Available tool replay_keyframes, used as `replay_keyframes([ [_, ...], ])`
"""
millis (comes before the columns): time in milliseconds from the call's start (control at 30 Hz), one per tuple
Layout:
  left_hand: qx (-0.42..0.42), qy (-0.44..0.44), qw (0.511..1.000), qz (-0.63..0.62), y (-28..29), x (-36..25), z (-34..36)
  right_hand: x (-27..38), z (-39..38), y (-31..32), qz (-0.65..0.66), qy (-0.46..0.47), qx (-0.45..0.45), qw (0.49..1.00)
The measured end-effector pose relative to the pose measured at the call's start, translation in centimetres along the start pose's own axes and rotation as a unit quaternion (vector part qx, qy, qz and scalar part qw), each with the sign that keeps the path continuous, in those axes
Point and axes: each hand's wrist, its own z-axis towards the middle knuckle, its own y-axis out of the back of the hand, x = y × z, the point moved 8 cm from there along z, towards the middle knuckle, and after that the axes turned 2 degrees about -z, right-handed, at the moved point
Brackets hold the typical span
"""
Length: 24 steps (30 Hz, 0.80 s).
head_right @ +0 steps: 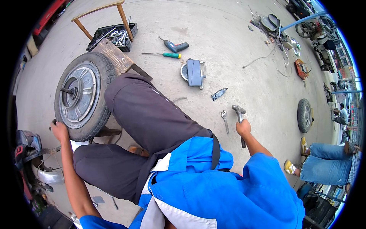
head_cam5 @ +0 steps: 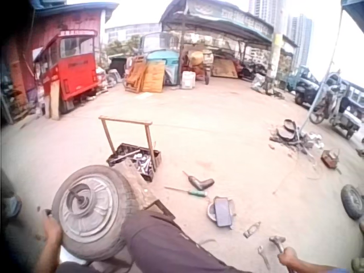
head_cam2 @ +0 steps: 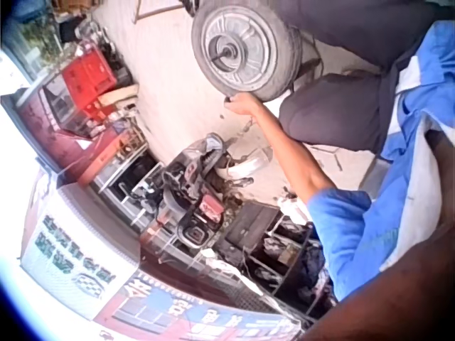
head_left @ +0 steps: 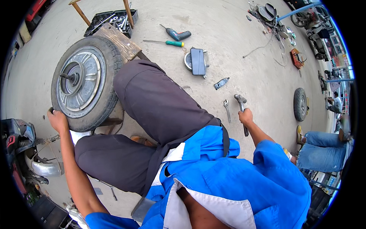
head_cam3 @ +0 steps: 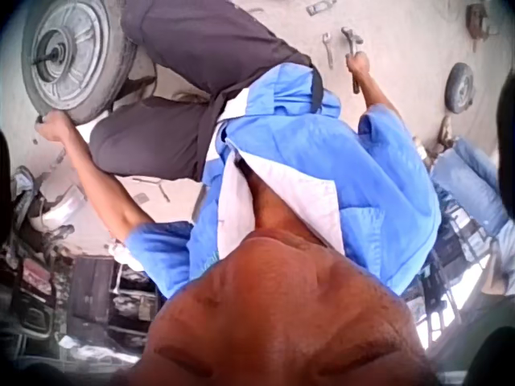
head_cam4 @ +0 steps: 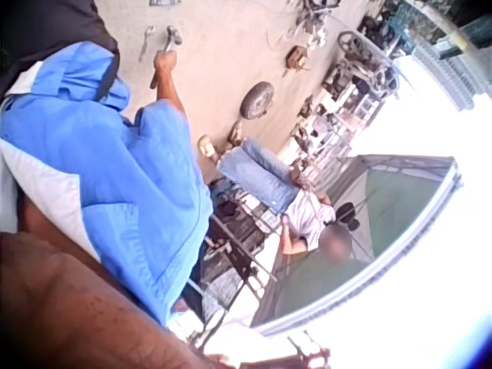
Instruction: The person sits on the floor and uses a hammer and a screwdriver to pry and adjust the tire bead on a motorcycle wheel. They repeatedly strike the rim and use the tool to separate the tire from the rim, rotating the wheel as they work.
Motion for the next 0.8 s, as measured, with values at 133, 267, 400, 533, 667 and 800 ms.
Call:
replay_keyframes([
  [133,-0.003,-0.012,1.0,-0.007,0.2,0.4,0.1,0.5,-1.7,0.4,-0.047,-0.005,-0.019,0.999],
  [267,-0.008,-0.02,1.0,0.007,0.1,0.9,0.2,-0.4,-1.7,-0.4,-0.061,-0.041,0.021,0.997],
  [400,0.001,-0.02,1.0,0.005,-0.1,0.9,0.5,2.6,-2.6,0.2,-0.088,0.074,-0.152,0.982],
  [533,0.001,-0.033,0.999,0.028,0.0,1.4,0.8,11.5,-4.7,-3.4,0.036,0.209,0.114,0.971],
  [667,-0.002,-0.065,0.997,0.035,0.2,1.0,0.8,19.3,-10.2,-5.5,0.008,0.306,0.221,0.926],
  [800,-0.002,-0.074,0.997,0.036,-0.1,1.6,1.3,21.1,-12.0,-8.8,-0.065,0.345,0.201,0.914],
])
